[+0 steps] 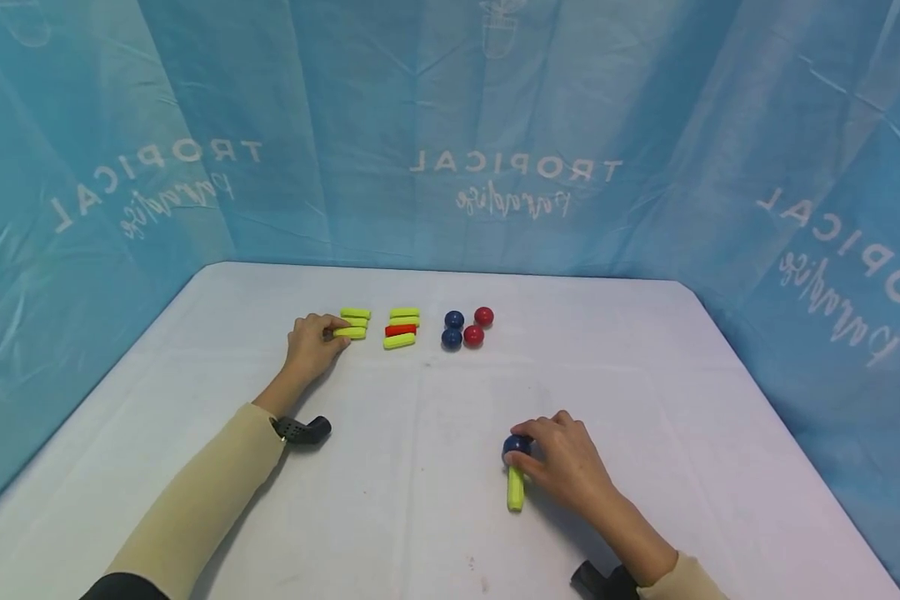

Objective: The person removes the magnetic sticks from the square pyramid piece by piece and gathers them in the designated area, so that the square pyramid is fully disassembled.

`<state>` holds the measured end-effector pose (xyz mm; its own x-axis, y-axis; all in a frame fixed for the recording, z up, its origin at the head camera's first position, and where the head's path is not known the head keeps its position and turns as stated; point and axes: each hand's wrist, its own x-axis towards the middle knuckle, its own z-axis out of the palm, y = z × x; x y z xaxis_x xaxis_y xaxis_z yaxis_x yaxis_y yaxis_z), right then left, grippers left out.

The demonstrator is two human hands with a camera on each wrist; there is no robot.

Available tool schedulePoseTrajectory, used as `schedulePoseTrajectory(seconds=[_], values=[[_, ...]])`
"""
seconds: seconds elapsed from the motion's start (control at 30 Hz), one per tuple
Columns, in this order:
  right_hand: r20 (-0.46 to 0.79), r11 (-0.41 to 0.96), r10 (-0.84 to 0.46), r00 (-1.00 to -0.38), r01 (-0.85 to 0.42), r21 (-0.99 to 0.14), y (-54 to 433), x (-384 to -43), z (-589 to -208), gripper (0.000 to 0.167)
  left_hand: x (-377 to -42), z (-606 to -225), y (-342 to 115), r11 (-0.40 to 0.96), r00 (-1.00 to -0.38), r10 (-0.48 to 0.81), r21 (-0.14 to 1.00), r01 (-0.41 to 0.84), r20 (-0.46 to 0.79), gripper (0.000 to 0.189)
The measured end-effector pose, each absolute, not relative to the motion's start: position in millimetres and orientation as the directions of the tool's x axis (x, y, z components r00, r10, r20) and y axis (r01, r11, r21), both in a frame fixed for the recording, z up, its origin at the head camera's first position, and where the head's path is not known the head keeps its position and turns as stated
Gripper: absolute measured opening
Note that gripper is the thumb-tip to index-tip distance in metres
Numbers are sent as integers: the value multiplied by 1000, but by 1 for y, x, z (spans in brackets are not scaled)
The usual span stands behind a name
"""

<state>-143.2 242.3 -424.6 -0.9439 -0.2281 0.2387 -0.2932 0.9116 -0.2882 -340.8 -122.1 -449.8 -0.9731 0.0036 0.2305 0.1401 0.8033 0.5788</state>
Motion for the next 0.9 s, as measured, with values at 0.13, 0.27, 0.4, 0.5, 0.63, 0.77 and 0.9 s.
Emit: schedulePoseTrajectory(seconds=[0.13, 0.27, 0.4, 0.5, 0.63, 0.77, 0.9], values=[[236, 905, -258, -937, -319, -281, 247, -141, -420, 36, -342, -450, -121, 809, -976, 3, 573, 130, 218, 27], [207, 869, -347, -915, -397, -296, 255, -142, -414, 40, -342, -450, -121, 809, -976, 6, 573, 134, 219, 28], [134, 820, -484, -865, -502, -275, 260, -145, -413, 56, -341, -450, -122, 806, -976, 5, 576, 134, 220, 28], [124, 791, -542, -831, -554, -260, 261, -147, -416, 54, -340, -451, -123, 795, -976, 6, 591, 136, 216, 30], [149, 786, -547, -824, -567, -248, 261, -148, -419, 48, -335, -451, -124, 780, -971, -19, 611, 136, 240, 37], [148, 812, -516, -844, -536, -229, 258, -146, -420, 43, -318, -446, -115, 750, -937, -54, 633, 189, 344, 41], [159, 842, -469, -869, -494, -215, 255, -146, -421, 44, -286, -440, -90, 686, -879, 30, 630, 365, 477, 31]])
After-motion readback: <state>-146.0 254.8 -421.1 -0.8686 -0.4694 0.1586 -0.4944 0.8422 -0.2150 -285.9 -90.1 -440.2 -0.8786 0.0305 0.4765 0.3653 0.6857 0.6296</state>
